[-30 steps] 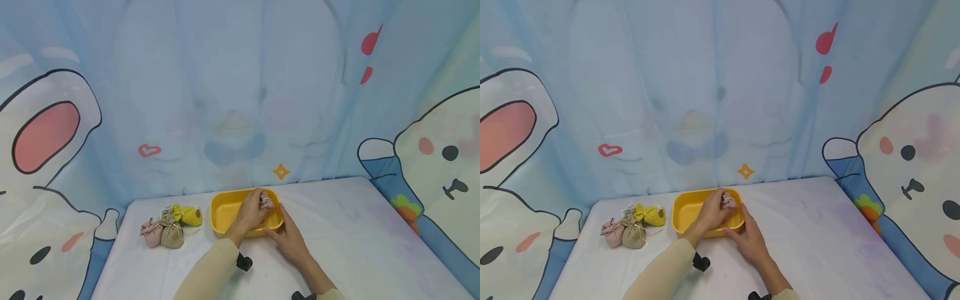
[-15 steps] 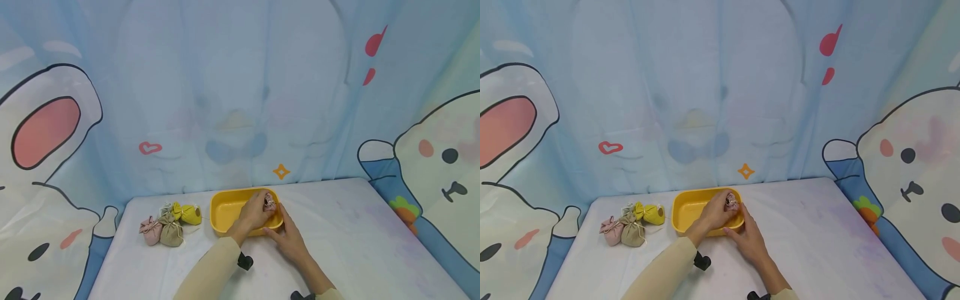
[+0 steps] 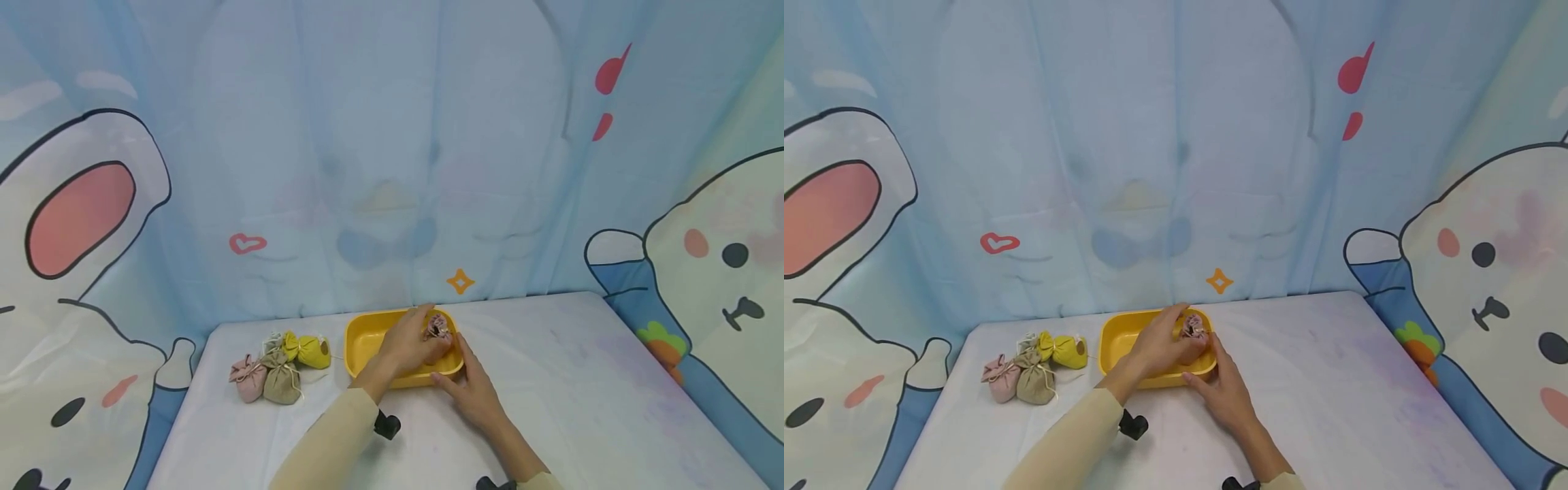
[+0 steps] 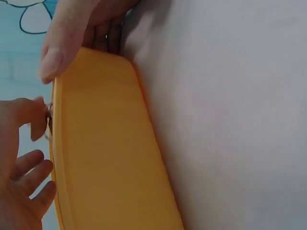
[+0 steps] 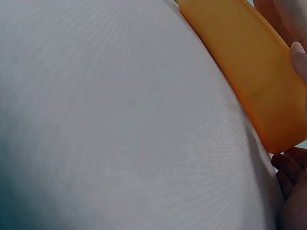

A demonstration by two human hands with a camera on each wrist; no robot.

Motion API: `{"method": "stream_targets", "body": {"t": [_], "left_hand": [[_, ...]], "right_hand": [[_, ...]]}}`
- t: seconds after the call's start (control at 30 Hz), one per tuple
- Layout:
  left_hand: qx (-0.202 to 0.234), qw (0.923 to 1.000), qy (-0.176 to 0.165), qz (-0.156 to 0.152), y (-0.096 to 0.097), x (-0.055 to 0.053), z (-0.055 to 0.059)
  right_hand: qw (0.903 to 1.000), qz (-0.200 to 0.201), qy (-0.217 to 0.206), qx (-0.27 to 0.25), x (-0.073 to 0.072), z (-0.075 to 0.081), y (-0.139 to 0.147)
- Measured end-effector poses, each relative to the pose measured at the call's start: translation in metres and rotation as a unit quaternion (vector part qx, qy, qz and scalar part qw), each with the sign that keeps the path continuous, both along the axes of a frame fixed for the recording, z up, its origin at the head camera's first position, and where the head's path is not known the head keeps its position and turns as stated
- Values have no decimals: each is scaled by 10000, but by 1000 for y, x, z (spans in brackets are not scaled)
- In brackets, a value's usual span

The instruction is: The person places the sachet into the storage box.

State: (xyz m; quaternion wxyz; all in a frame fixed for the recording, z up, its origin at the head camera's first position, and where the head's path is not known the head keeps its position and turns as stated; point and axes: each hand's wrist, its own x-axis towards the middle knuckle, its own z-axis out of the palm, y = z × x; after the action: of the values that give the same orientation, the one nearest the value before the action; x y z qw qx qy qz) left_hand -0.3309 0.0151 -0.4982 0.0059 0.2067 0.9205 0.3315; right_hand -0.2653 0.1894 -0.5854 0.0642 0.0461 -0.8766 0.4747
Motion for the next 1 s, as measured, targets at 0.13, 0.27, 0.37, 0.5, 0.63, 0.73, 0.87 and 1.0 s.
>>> {"method": "stream_targets", "body": {"t": [0.13,0.27,0.37,0.5,0.63,0.73,0.87,1.0], "left_hand": [[-46,9999,124,64,-14,0,3],[-19,9995,303,128,-32,0,7],[166,9990,330,251,-47,1,10],[283,9974,515,417,-67,0,15],[370,9949,692,631,-88,1,16],[461,9925,746,854,-104,2,15],[448,9909,806,980,-118,3,15],[452,9899,869,1028,-127,4,15]], "right_hand": [[10000,-5,60,30,0,-1,1],[10000,-15,-6,14,1,0,1],[10000,-2,-57,30,1,0,-1],[9999,-50,-8,90,0,-1,-1],[9999,-12,-11,124,0,-2,-1],[9999,46,-7,135,0,-2,-1],[9999,2,22,111,-1,-1,0],[10000,19,13,72,-1,-1,0]]}}
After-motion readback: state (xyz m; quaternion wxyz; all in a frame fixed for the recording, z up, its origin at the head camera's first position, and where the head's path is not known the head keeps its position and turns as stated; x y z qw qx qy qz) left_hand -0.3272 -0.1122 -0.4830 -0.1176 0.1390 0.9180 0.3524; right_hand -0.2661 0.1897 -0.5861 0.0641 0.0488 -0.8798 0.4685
